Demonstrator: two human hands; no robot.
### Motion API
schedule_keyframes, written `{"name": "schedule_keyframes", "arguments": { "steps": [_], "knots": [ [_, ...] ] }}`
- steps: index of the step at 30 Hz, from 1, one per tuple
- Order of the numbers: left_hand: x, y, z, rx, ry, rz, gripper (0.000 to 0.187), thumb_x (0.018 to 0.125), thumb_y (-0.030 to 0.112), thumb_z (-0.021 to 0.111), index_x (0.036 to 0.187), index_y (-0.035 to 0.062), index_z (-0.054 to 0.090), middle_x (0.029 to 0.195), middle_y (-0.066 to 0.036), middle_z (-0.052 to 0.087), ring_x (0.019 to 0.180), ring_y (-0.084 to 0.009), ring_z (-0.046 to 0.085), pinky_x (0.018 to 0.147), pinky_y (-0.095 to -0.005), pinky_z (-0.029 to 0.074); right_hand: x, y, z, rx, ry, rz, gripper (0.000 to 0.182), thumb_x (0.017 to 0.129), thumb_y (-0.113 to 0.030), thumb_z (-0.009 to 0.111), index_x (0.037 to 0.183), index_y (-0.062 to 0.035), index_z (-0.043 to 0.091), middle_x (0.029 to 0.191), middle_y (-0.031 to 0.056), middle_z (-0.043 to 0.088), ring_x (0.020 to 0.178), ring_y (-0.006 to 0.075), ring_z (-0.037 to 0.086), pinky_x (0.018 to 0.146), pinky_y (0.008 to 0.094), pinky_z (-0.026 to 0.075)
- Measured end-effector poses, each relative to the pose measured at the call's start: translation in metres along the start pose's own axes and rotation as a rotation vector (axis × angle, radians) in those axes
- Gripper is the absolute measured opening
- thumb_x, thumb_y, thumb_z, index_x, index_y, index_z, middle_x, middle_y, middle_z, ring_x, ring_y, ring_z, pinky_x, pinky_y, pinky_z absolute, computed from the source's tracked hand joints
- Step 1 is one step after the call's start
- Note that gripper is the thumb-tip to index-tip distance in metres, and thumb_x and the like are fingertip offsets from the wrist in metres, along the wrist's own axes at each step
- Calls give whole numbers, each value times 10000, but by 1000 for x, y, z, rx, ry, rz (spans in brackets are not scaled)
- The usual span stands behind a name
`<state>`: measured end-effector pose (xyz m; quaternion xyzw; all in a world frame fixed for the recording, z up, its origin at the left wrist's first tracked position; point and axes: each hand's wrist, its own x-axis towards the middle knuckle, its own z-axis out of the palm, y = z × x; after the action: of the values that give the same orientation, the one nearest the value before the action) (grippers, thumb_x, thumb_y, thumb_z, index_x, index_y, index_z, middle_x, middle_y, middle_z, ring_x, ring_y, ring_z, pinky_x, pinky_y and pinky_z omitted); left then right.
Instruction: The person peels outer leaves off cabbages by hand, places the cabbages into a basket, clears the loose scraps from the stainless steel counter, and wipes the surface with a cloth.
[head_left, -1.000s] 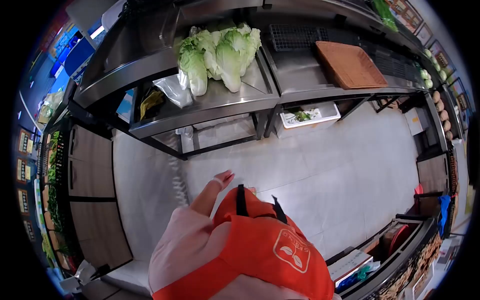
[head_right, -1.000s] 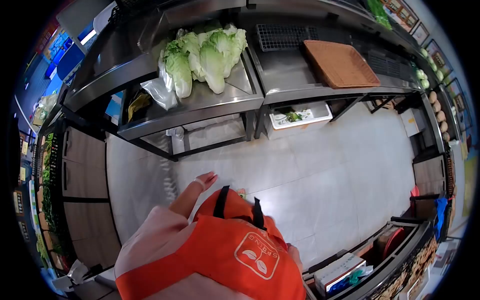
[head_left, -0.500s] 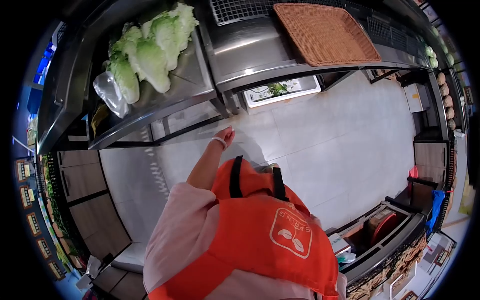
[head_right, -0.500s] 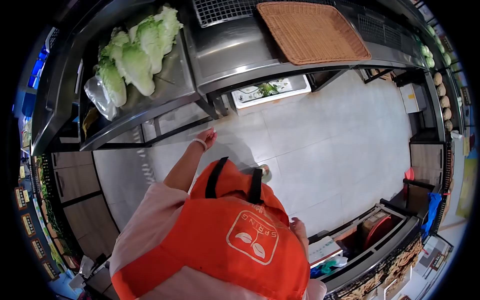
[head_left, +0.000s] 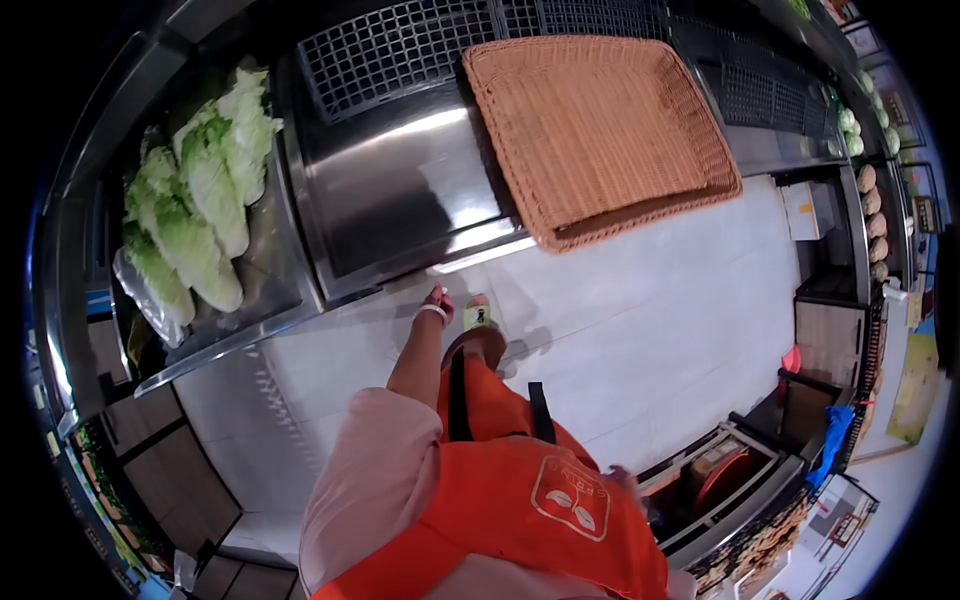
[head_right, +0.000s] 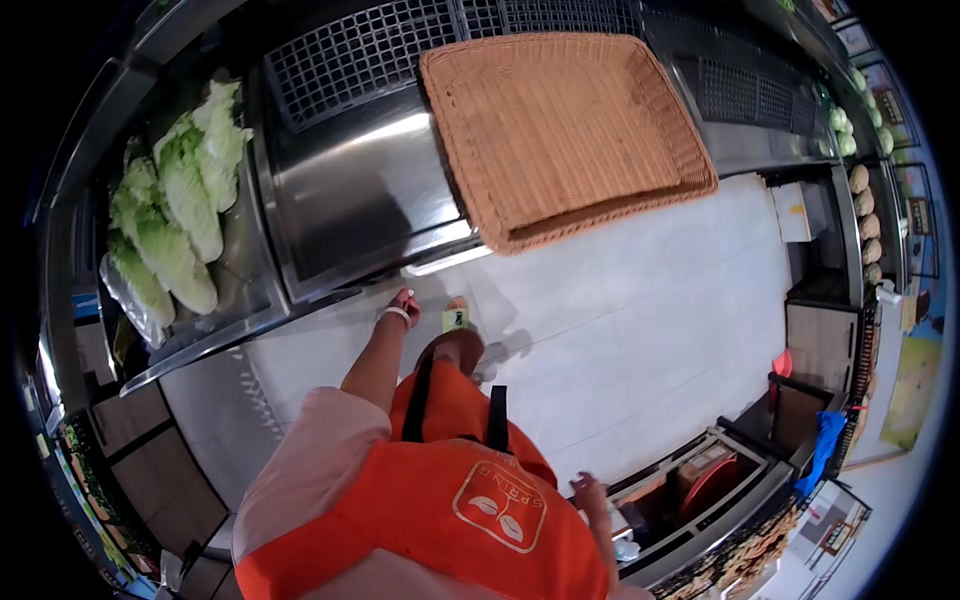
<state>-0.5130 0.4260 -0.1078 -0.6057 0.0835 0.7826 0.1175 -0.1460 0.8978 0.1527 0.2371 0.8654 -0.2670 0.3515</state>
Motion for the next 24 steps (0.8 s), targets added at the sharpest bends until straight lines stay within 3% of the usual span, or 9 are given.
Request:
{"name": "schedule_keyframes", "arguments": {
  "steps": [1, 3, 6, 18, 20, 21, 22, 23, 24],
  "knots": [
    [6, -5, 18, -52, 52, -35, 191, 792, 168, 699, 758, 85, 531, 548, -6, 484, 438, -83, 464, 371, -189, 417, 2, 6, 0, -68, -76, -242, 355, 745, -310, 700, 979, -54, 626, 793, 137, 666, 726, 280, 654, 628, 403, 511],
    [10, -9, 49, -139, 162, -95, 165, 809, 158, 679, 761, 90, 536, 546, -3, 490, 428, -85, 462, 353, -192, 407, 2, -7, 4, 71, -136, 111, 376, 758, -271, 682, 1043, -33, 617, 830, 180, 665, 765, 282, 660, 650, 351, 523],
    [80, -14, 48, -131, 15, -47, 119, 836, 141, 635, 786, 85, 543, 554, -13, 496, 462, -117, 491, 403, -215, 448, 8, -36, -14, 108, -145, 235, 382, 760, -271, 680, 1046, -27, 614, 831, 178, 666, 762, 280, 660, 649, 351, 523],
    [179, -62, 21, -741, -85, -289, 206, 918, 262, 490, 826, 107, 589, 645, -4, 570, 590, -147, 579, 518, -256, 499, 98, -79, -94, -34, -206, 132, 390, 776, -239, 659, 1088, -12, 600, 903, 144, 673, 792, 229, 651, 701, 332, 516],
    [77, -57, 60, -221, -67, -34, 91, 849, 142, 566, 770, 106, 537, 629, -31, 535, 545, -137, 557, 450, -253, 478, 133, -93, -116, -37, -249, 40, 381, 786, -232, 649, 1090, -9, 600, 912, 139, 672, 803, 223, 647, 713, 329, 512],
    [15, -46, 79, 355, 24, 88, 122, 803, 193, 631, 775, 96, 562, 613, -42, 554, 472, -143, 530, 436, -277, 460, 152, -100, -126, -33, -283, -6, 376, 790, -229, 644, 1091, -7, 600, 917, 137, 671, 809, 219, 646, 719, 327, 510],
    [-4, -48, 71, 522, 62, 151, 187, 760, 243, 675, 727, 74, 603, 600, -67, 588, 429, -152, 513, 430, -306, 444, 171, -105, -137, -30, -332, -49, 372, 795, -226, 638, 1092, -6, 599, 922, 135, 671, 815, 216, 644, 725, 325, 508],
    [-37, -42, 70, 1311, 22, 234, 311, 801, 331, 626, 660, 54, 624, 606, -69, 610, 510, -183, 577, 479, -324, 473, 190, -118, -153, -14, -394, -85, 367, 800, -222, 633, 1093, -4, 599, 926, 132, 670, 821, 213, 642, 731, 324, 506],
    [-67, -36, 61, 1442, 9, 278, 321, 795, 333, 635, 652, 46, 635, 612, -77, 617, 517, -181, 579, 479, -328, 466, 205, -136, -165, 34, -475, -102, 363, 805, -219, 628, 1094, -3, 599, 931, 130, 670, 827, 210, 641, 737, 322, 504]
  ]
}}
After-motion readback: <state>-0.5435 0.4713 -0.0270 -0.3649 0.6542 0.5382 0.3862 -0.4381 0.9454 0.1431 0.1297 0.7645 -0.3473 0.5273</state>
